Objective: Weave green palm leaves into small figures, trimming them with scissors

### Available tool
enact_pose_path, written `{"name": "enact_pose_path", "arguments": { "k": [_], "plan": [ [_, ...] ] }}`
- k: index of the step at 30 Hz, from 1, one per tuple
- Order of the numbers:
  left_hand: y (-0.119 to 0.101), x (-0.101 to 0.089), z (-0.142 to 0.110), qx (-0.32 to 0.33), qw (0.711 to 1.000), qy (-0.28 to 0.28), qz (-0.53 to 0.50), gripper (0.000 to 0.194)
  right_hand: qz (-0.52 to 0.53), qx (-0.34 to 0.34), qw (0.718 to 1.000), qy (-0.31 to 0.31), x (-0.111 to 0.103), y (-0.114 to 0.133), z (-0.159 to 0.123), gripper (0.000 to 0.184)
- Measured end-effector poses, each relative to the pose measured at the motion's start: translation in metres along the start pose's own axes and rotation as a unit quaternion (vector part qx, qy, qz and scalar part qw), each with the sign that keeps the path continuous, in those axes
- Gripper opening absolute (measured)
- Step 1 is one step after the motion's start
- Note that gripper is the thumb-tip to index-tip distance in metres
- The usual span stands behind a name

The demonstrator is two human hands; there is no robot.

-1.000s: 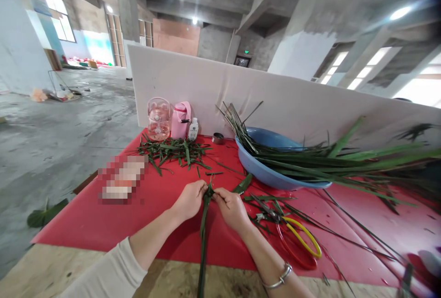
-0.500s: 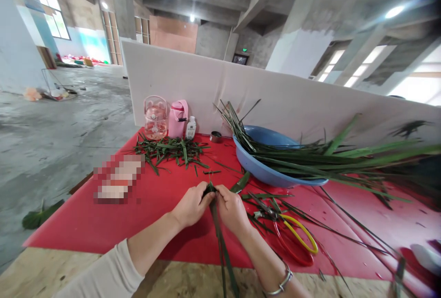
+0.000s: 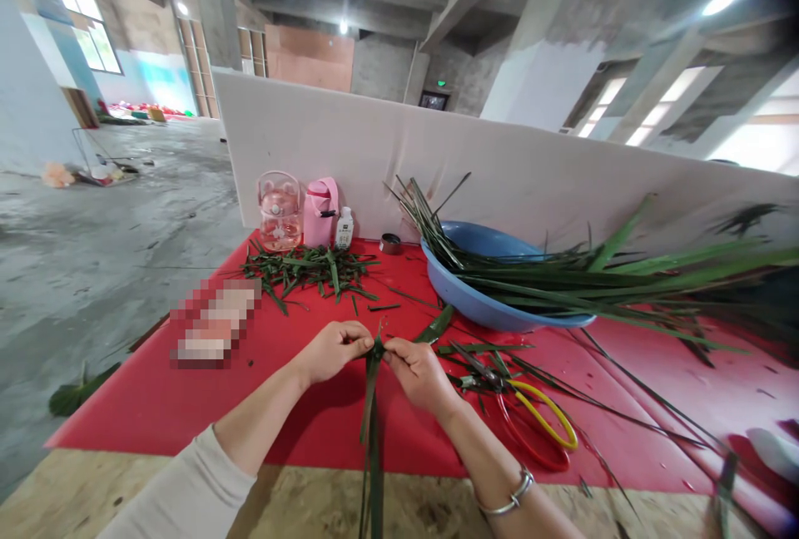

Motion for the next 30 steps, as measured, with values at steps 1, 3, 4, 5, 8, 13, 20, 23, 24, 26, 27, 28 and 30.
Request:
{"name": "enact_pose_path", "arguments": {
  "k": [1,3,4,5,8,13,20,23,24,26,27,28,30],
  "plan": [
    [0.003,-0.002,0.001,-0.02,1.0,0.002,-0.008,0.031,0.005,0.006,1.0,0.0,0.0,-0.002,0.0,0.025],
    [0.008,-0.001,0.001,-0.061,0.998,-0.003,-0.032,0.033,0.01,0.016,1.0,-0.003,0.001,-0.004,0.0,0.023],
    [0.009,0.0,0.001,-0.074,0.996,-0.014,-0.047,0.034,0.008,0.018,1.0,-0.004,0.001,-0.005,0.0,0.023],
    [0.009,0.002,0.001,-0.085,0.994,-0.03,-0.064,0.034,0.006,0.017,1.0,-0.004,0.001,-0.005,0.0,0.023],
    [0.01,0.009,-0.001,-0.141,0.979,-0.077,-0.121,0.037,0.003,0.005,1.0,-0.003,0.003,-0.005,0.0,0.023],
    [0.01,0.016,-0.002,-0.21,0.942,-0.105,-0.24,0.034,0.006,-0.01,1.0,-0.021,0.004,-0.002,0.0,0.021],
    [0.002,0.015,-0.005,-0.223,0.885,-0.113,-0.394,0.054,0.082,0.057,0.993,-0.066,0.008,-0.003,0.001,0.021],
    [0.003,0.02,-0.008,-0.24,0.866,-0.086,-0.431,0.042,0.239,0.147,0.953,-0.118,0.012,-0.004,0.003,0.019],
    [0.003,0.022,-0.009,-0.234,0.871,-0.076,-0.425,0.037,0.298,0.182,0.928,-0.128,0.015,-0.004,0.003,0.019],
    [0.005,0.028,-0.01,-0.208,0.891,-0.055,-0.399,0.03,0.396,0.252,0.873,-0.134,0.02,-0.002,0.003,0.023],
    [0.005,0.031,-0.011,-0.193,0.9,-0.048,-0.388,0.03,0.428,0.285,0.848,-0.128,0.023,0.0,0.003,0.025],
    [0.006,0.033,-0.011,-0.179,0.908,-0.046,-0.377,0.03,0.449,0.317,0.827,-0.115,0.025,0.001,0.002,0.028],
    [0.006,0.036,-0.011,-0.152,0.924,-0.052,-0.348,0.03,0.477,0.374,0.79,-0.088,0.029,0.002,-0.001,0.03]
  ]
}}
Point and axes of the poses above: each hand's wrist, its own z-axis towards the middle knuckle, its own x-axis out of the palm, y = z × x, the point moved 2 cm from there along z, towards the middle knuckle, and after that the axes turned 15 degrees about -y, right-handed, at the moved point
